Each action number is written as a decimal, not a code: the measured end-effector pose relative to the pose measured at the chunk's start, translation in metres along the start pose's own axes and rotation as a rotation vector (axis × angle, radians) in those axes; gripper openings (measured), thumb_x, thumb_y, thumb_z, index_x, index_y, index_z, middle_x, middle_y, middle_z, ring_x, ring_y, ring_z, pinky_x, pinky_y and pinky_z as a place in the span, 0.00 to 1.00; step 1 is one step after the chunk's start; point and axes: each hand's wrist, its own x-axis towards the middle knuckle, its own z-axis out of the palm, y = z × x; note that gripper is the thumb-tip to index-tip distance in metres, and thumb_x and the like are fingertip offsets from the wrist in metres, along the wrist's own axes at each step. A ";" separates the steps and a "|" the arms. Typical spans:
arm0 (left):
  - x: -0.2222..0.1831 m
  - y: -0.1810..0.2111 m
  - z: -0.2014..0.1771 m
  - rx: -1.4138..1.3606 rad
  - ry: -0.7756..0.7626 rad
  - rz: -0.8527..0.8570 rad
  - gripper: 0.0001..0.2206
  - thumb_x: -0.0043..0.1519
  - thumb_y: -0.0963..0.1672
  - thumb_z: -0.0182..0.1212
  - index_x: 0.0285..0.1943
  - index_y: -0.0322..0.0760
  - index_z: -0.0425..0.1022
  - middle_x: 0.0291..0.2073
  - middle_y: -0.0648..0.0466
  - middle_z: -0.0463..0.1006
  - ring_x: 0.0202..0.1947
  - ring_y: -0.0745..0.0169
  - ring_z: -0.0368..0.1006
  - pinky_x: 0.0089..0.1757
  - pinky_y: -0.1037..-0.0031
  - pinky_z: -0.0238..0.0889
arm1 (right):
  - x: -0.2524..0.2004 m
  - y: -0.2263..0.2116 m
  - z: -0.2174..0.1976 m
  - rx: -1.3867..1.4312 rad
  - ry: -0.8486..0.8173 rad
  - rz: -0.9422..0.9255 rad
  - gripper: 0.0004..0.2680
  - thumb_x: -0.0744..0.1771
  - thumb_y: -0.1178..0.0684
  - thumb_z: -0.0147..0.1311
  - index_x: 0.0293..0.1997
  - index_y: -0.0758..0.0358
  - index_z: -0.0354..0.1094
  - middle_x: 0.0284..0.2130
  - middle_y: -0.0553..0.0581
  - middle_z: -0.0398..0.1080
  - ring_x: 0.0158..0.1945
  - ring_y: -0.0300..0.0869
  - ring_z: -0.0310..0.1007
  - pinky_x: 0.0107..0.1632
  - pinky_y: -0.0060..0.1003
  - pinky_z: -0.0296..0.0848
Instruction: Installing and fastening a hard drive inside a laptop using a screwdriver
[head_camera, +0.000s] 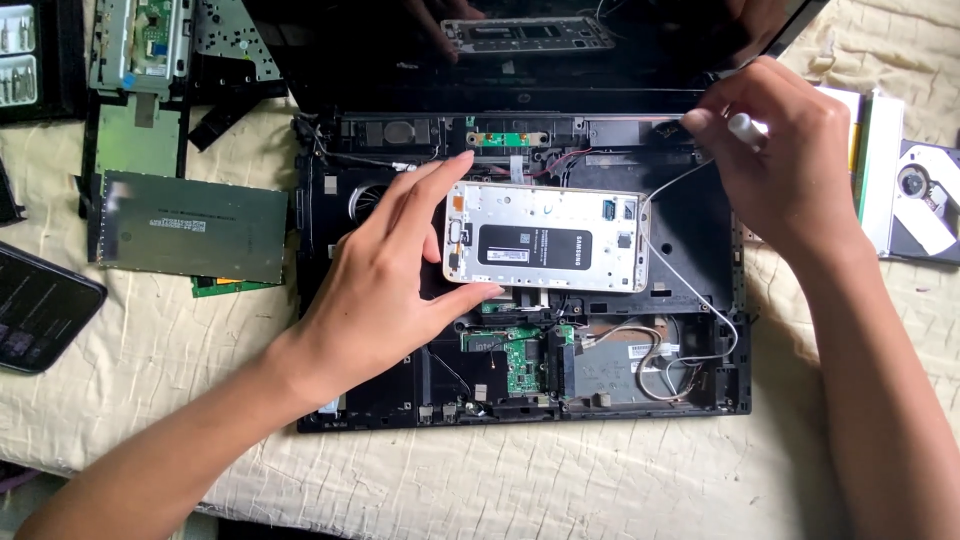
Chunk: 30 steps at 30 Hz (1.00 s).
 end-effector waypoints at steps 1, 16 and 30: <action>0.001 0.000 -0.001 0.001 0.000 0.001 0.45 0.52 0.47 0.82 0.76 0.36 0.55 0.66 0.46 0.65 0.29 0.65 0.67 0.46 0.71 0.71 | -0.002 0.002 0.000 0.000 0.001 0.000 0.07 0.76 0.63 0.66 0.45 0.69 0.69 0.36 0.58 0.68 0.34 0.45 0.63 0.40 0.39 0.60; -0.003 0.010 -0.016 -0.108 0.226 0.351 0.18 0.67 0.41 0.70 0.61 0.26 0.70 0.54 0.39 0.71 0.31 0.64 0.67 0.34 0.80 0.71 | -0.014 -0.145 -0.039 0.386 0.014 0.213 0.05 0.73 0.63 0.53 0.38 0.72 0.66 0.32 0.58 0.70 0.33 0.37 0.64 0.33 0.28 0.58; -0.011 0.032 -0.032 -0.253 0.207 0.870 0.06 0.71 0.36 0.59 0.48 0.20 0.79 0.44 0.40 0.81 0.39 0.51 0.80 0.40 0.70 0.77 | -0.035 -0.194 -0.008 0.880 -0.260 0.185 0.06 0.60 0.55 0.65 0.23 0.61 0.73 0.24 0.55 0.76 0.23 0.36 0.69 0.27 0.26 0.61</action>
